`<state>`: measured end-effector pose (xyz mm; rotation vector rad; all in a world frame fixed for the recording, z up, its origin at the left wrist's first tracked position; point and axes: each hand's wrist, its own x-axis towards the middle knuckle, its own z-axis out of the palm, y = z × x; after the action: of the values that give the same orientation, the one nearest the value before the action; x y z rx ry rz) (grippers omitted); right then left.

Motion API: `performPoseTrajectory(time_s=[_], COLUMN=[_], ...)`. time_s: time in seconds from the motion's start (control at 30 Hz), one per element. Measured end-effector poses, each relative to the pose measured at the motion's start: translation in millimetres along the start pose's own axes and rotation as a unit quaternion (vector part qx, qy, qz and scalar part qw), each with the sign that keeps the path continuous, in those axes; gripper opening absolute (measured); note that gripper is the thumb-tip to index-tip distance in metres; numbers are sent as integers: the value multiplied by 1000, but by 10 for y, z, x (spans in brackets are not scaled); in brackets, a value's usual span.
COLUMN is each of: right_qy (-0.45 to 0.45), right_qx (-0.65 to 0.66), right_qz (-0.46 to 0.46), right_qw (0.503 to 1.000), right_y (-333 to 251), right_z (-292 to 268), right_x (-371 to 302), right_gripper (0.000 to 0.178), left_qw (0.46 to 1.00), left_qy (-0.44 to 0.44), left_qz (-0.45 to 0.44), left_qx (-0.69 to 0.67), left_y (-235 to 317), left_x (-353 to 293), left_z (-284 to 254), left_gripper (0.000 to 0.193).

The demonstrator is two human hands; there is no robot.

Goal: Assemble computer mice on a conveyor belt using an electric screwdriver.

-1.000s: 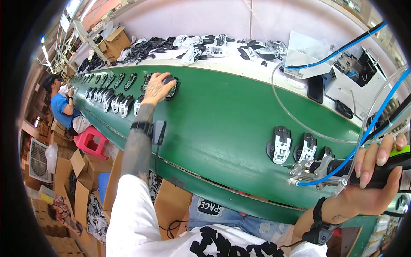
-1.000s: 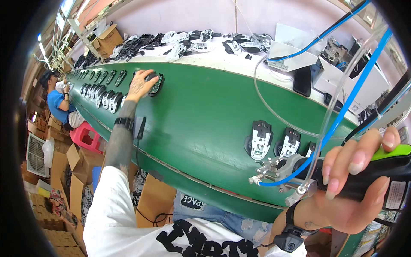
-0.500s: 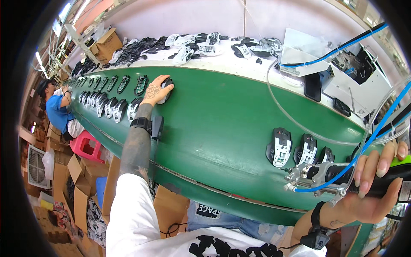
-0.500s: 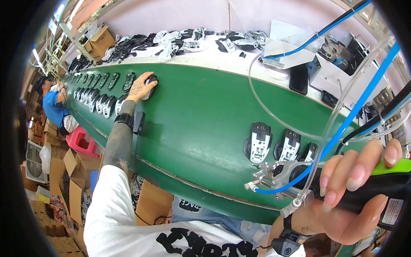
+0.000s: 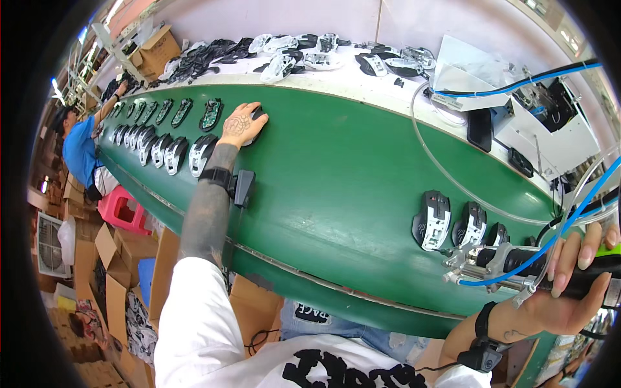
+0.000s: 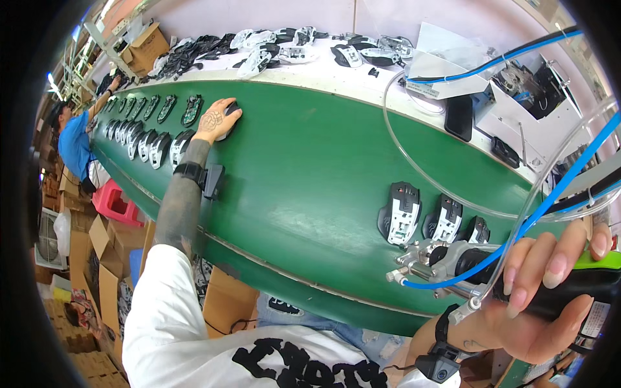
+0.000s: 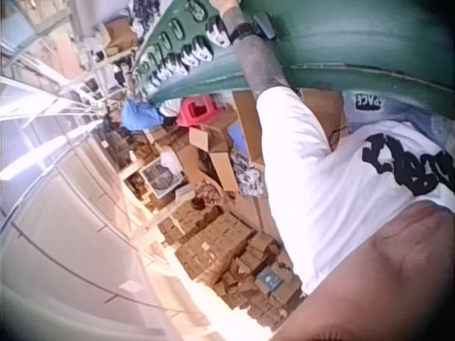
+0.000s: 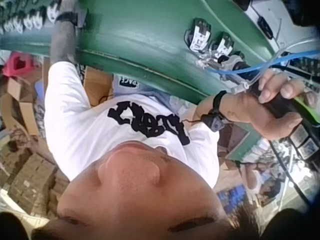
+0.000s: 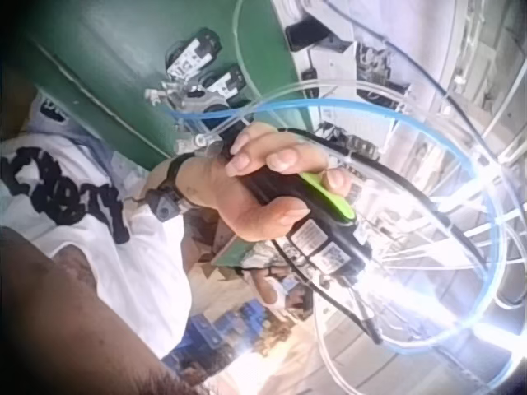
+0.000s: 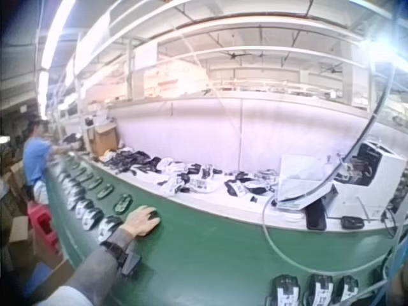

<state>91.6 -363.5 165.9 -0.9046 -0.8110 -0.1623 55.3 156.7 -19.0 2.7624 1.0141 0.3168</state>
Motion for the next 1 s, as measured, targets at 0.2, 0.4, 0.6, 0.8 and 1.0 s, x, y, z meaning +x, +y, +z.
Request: performPoseTrajectory(time_s=[0.2, 0.4, 0.6, 0.8, 1.0], right_qy=[10, 19, -4, 2, 9], right_qx=[-11, -8, -1, -19, -2], right_qz=[-3, -7, -8, -11, 0], right_qw=[1000, 1000, 1000, 1000, 1000], right_y=[11, -11, 23, -21, 1], right_z=[-23, 35, 60, 55, 112], right_x=[-8, -45, -30, 3, -85], right_gripper=[37, 38, 38, 39, 38], left_qw=[994, 978, 982, 997, 998], left_qy=[-105, -200, -170, 48, -4], left_qz=[12, -2, -60, 56, 16], left_qx=[3, 59, 49, 23, -54], left_y=[36, 183, 370, 171, 152], left_x=[49, -15, -23, -44, -188], left_z=[-167, -323, -128, 114, 62], left_gripper=[74, 82, 71, 60, 71])
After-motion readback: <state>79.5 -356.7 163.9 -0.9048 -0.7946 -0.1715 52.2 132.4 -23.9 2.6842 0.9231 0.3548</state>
